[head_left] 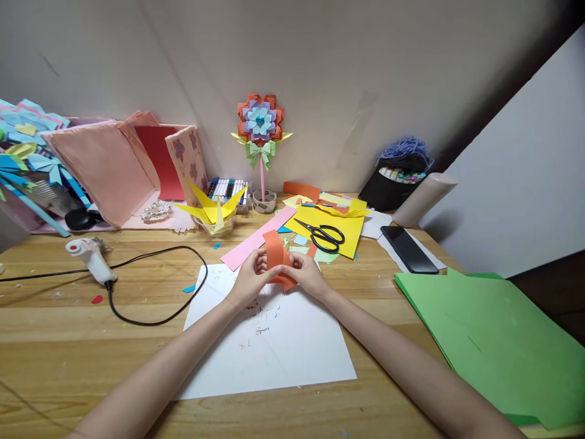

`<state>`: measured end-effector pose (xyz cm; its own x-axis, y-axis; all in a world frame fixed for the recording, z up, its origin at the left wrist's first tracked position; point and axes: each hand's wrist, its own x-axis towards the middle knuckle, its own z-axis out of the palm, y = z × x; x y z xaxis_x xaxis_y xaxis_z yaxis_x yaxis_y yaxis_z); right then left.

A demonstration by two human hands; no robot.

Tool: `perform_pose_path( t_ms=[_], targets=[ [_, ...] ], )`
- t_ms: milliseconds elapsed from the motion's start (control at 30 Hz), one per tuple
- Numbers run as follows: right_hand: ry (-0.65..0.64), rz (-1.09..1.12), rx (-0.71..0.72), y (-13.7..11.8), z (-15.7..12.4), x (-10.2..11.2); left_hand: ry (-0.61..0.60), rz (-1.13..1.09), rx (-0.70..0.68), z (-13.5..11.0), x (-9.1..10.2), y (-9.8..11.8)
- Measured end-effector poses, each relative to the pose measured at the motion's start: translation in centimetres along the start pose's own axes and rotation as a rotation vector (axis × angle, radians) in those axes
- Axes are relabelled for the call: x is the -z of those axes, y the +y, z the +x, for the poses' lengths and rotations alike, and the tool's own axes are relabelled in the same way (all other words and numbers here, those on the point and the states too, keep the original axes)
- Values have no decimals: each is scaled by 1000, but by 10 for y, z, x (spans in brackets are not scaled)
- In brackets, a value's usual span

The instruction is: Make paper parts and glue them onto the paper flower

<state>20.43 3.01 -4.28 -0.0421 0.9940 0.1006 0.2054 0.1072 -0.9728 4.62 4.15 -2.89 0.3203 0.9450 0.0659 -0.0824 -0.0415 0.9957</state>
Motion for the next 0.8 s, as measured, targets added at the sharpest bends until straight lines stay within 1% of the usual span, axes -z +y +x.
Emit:
perform_pose_path(
  t_ms=[67, 133, 200, 267, 333, 367, 400, 433, 467, 500, 567, 600, 633, 667, 700, 733, 800],
  targets=[
    [56, -22, 25, -1, -1, 0, 3, -14, 15, 0, 1, 0],
    [103, 27, 7, -2, -1, 1, 48, -64, 27, 2, 4, 0],
    [162, 128, -41, -1, 0, 1, 168, -123, 17, 4, 9, -1],
    [239, 209, -74, 0, 3, 2, 352, -178, -9, 8, 15, -2],
    [323, 221, -67, 0, 5, 6, 528, -201, -50, 12, 24, -4],
    [341, 208, -59, -2, 6, 11, 591, -188, -70, 15, 30, -4],
    [332, 187, -54, -4, 6, 16, 626, -144, -79, 17, 37, -4],
    [289, 155, -53, -7, 5, 24, 635, -72, -73, 20, 45, -3],
    [213, 110, -54, -11, 3, 33, 611, 19, -50, 23, 53, 0],
    [119, 52, -59, -16, 1, 43, 558, 129, -18, 26, 62, 6],
    [-93, -101, -77, -27, -4, 63, 428, 231, 10, 28, 76, 22],
    [-186, -173, -90, -32, -7, 72, 350, 287, 22, 28, 79, 33],
    [-283, -242, -101, -38, -10, 78, 206, 455, 23, 26, 78, 45],
    [-370, -298, -109, -43, -12, 83, 150, 583, -27, 22, 74, 56],
    [-451, -338, -115, -49, -12, 85, 120, 647, -91, 17, 67, 67],
    [-523, -366, -115, -55, -12, 84, 69, 652, -151, 11, 56, 76],
    [-623, -385, -86, -68, -10, 78, -146, 570, -225, -2, 32, 87]
  ],
)
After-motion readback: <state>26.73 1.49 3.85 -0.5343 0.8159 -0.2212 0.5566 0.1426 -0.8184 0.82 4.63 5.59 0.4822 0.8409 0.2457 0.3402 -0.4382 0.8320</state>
